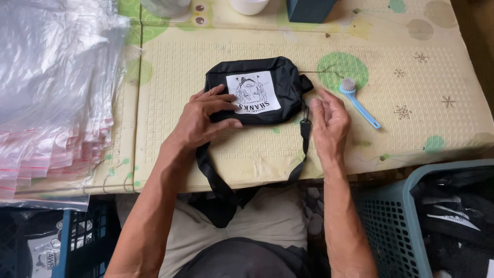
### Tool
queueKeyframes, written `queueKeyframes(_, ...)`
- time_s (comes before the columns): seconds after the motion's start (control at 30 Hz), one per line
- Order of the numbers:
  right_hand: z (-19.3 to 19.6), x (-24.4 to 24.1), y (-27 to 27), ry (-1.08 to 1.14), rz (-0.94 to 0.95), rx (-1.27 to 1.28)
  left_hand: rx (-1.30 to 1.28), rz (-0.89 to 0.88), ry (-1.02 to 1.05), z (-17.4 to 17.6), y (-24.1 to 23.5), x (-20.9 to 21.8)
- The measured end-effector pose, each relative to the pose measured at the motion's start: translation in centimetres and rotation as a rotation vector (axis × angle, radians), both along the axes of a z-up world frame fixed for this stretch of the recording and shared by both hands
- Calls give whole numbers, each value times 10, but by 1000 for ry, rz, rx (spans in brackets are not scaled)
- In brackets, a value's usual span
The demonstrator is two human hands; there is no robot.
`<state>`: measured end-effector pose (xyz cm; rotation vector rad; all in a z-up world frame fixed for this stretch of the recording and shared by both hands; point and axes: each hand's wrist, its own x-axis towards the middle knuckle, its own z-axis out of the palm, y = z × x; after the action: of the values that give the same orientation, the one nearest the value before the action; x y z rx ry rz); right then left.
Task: The person cleans a black shoulder bag with a blue brush, then attaches a metal chain and a small tag to the bag's strap. The person also places a paper insert inside the bag and adjusts the strap.
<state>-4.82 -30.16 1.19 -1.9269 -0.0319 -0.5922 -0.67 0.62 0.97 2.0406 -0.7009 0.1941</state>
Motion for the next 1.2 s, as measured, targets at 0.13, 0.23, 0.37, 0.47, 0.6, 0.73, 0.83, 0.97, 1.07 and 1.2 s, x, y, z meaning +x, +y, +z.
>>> queueKeyframes(0.13,11,-32,4,106,-112,-184,19,56,-89,-7,-5,1)
queueKeyframes(0.23,24,-43,16,322,-71,-260,44,102,-182,-16,-7,5)
queueKeyframes(0.37,8,-40,18,288,-84,-62,121,182,-232,-28,-6,5)
queueKeyframes(0.47,12,-31,34,234,-15,367,135,202,-224,-26,-6,5)
queueKeyframes(0.6,32,-24,59,163,-7,343,100,188,-161,-18,-5,1)
queueKeyframes(0.73,16,-26,52,153,-254,-448,22,171,-77,-5,-3,-1)
queueKeyframes(0.83,27,-32,76,-154,-219,-458,-48,145,111,-10,1,8)
queueKeyframes(0.97,22,-34,128,-57,173,-282,-206,98,396,42,4,-7)
queueKeyframes(1.07,9,-29,153,-35,218,-441,-228,35,457,50,8,-7)
queueKeyframes(1.2,5,-17,168,-132,95,-538,-230,-30,454,61,14,-12)
